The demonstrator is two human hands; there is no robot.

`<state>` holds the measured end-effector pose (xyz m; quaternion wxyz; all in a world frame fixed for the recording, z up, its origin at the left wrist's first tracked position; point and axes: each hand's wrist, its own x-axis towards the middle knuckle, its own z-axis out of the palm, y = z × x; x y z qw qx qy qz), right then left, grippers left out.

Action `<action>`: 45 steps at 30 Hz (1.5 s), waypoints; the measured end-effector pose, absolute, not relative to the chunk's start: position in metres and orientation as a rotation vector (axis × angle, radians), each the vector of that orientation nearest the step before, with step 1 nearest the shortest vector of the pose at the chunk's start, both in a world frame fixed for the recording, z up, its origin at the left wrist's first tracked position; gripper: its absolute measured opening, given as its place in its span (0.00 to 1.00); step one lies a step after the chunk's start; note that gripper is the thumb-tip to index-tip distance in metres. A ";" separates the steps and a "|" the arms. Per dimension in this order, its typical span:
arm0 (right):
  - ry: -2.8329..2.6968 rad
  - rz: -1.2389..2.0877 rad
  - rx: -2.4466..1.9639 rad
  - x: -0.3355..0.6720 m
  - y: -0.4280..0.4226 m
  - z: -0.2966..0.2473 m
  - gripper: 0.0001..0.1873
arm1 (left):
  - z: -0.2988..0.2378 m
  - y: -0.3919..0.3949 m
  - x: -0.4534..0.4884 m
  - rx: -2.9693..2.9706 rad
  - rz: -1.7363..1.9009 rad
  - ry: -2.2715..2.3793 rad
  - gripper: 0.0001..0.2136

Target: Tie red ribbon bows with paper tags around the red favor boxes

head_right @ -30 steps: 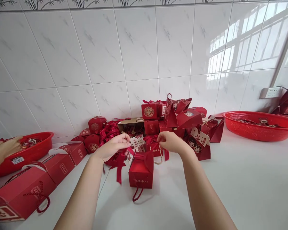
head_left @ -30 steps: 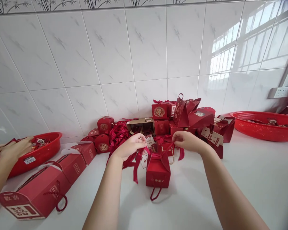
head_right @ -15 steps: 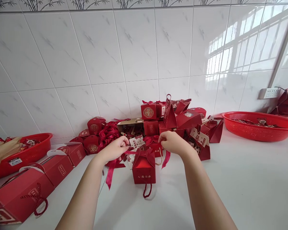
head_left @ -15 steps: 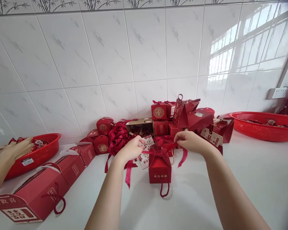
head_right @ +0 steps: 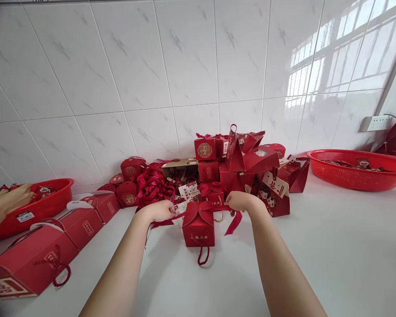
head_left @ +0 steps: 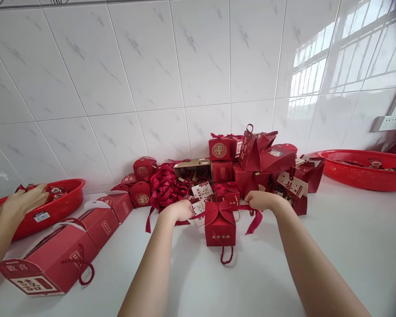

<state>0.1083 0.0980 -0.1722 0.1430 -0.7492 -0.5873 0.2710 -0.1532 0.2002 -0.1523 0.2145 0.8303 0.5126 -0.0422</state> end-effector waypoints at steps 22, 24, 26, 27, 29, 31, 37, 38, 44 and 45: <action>-1.659 0.576 -1.880 0.106 0.068 -0.141 0.19 | -0.130 0.185 -0.162 2.195 0.289 1.359 0.17; -1.663 0.574 -1.869 0.108 0.068 -0.142 0.19 | -0.132 0.186 -0.161 2.192 0.245 1.345 0.15; -1.667 0.577 -1.838 0.109 0.067 -0.142 0.18 | -0.134 0.187 -0.159 2.190 0.208 1.339 0.14; -1.674 0.578 -1.817 0.110 0.067 -0.142 0.18 | -0.135 0.188 -0.159 2.189 0.194 1.340 0.14; -1.687 0.569 -1.783 0.112 0.068 -0.143 0.18 | -0.137 0.189 -0.157 2.183 0.175 1.344 0.14; -1.686 0.538 -1.743 0.113 0.069 -0.144 0.19 | -0.139 0.190 -0.157 2.177 0.160 1.346 0.14; -1.717 0.516 -1.682 0.116 0.071 -0.147 0.14 | -0.140 0.188 -0.157 2.172 0.153 1.316 0.16; -1.727 0.523 -1.691 0.116 0.071 -0.147 0.13 | -0.140 0.188 -0.157 2.171 0.159 1.305 0.16; -1.775 0.582 -1.832 0.120 0.078 -0.157 0.16 | -0.143 0.195 -0.159 2.165 0.156 1.300 0.14; -1.786 0.612 -1.874 0.121 0.079 -0.159 0.18 | -0.144 0.196 -0.159 2.165 0.159 1.307 0.14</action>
